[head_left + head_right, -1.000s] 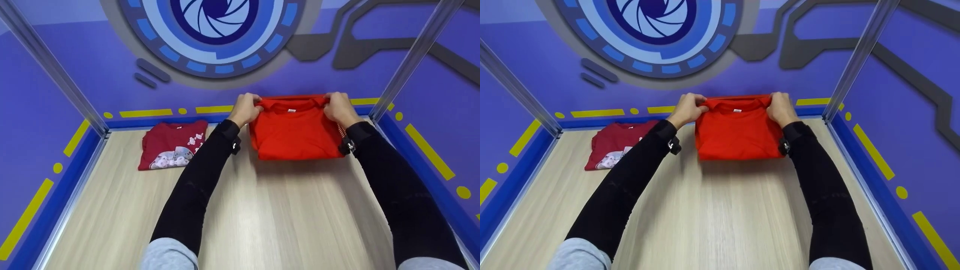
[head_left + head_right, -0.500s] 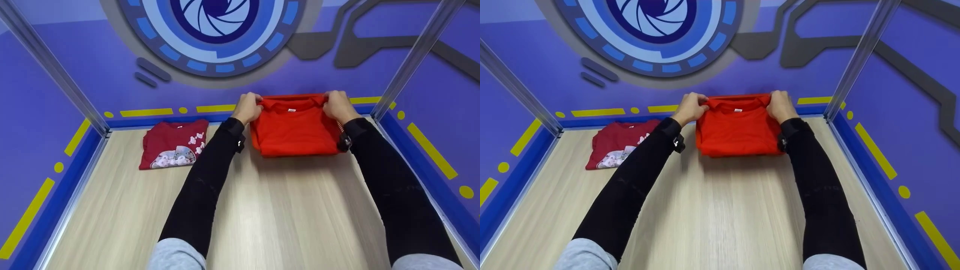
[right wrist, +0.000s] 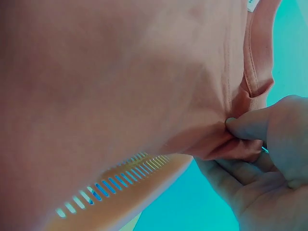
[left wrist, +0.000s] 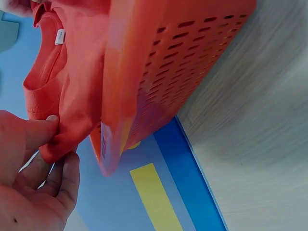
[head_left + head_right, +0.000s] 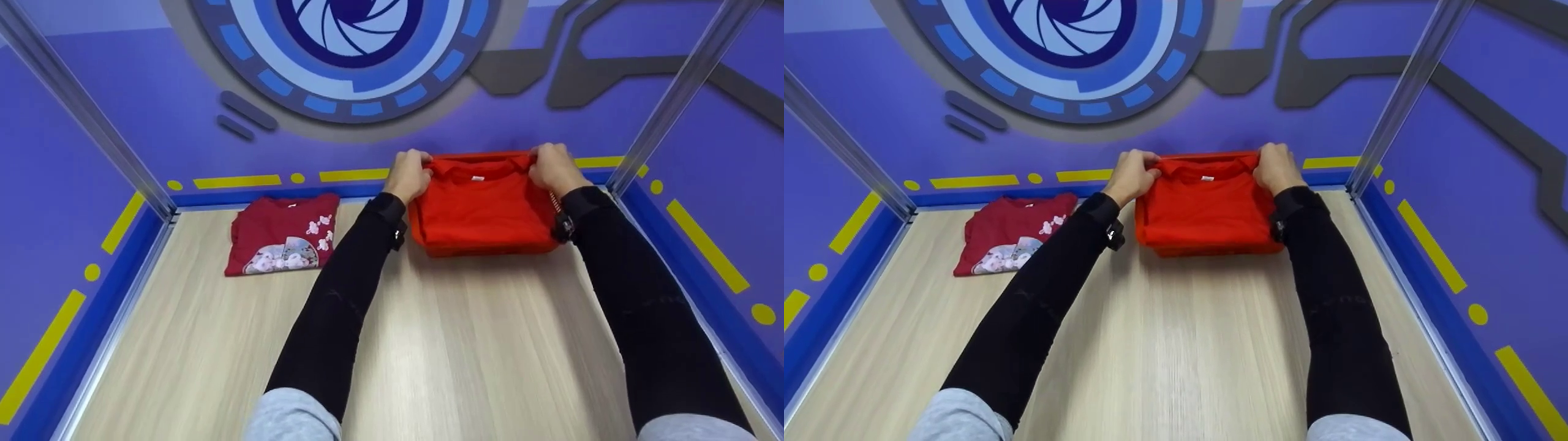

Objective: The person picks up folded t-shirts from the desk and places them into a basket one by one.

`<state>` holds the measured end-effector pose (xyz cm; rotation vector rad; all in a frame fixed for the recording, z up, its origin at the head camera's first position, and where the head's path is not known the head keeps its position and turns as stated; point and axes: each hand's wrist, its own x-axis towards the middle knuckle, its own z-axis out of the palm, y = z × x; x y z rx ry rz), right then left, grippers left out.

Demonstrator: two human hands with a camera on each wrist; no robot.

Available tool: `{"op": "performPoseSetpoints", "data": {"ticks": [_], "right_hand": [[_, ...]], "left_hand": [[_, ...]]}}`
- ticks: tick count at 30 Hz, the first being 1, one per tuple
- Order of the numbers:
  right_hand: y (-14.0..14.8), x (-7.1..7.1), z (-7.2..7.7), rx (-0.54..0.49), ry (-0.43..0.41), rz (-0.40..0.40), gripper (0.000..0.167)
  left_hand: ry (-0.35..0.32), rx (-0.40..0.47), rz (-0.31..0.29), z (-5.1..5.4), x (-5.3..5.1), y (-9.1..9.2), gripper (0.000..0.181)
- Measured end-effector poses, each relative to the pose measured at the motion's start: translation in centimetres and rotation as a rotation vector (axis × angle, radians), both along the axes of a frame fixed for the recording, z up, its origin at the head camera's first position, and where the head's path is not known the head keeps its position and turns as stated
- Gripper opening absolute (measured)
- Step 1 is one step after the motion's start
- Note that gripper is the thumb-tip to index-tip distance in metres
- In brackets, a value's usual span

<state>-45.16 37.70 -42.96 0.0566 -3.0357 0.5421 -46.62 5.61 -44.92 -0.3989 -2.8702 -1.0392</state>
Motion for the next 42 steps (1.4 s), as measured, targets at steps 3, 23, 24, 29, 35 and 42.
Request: {"op": "performPoseSetpoints", "data": {"ticks": [3, 23, 24, 29, 35, 42], "right_hand": [[-0.1, -0.1, 0.1, -0.005, 0.001, -0.006, 0.048], [-0.4, -0.4, -0.7, -0.027, -0.021, 0.004, 0.052], [-0.3, -0.5, -0.7, -0.03, -0.029, 0.001, 0.052], [-0.5, -0.6, -0.9, -0.041, -0.069, -0.03, 0.052], [-1.0, -0.7, -0.9, -0.036, -0.091, -0.054, 0.051], [-1.6, 0.1, -0.7, 0.019, -0.131, -0.033, 0.055]], "left_hand": [[0.001, 0.002, 0.01, 0.1, 0.1, 0.0, 0.033], [-0.072, 0.014, 0.019, -0.2, -0.1, 0.0, 0.036], [-0.075, 0.018, 0.025, -0.2, -0.1, 0.0, 0.036], [-0.057, 0.041, 0.039, -0.5, -0.2, 0.3, 0.036], [0.015, 0.05, 0.103, -0.9, -0.4, 0.3, 0.041], [0.09, -0.031, -0.042, -0.9, 1.3, 0.2, 0.037]]}}
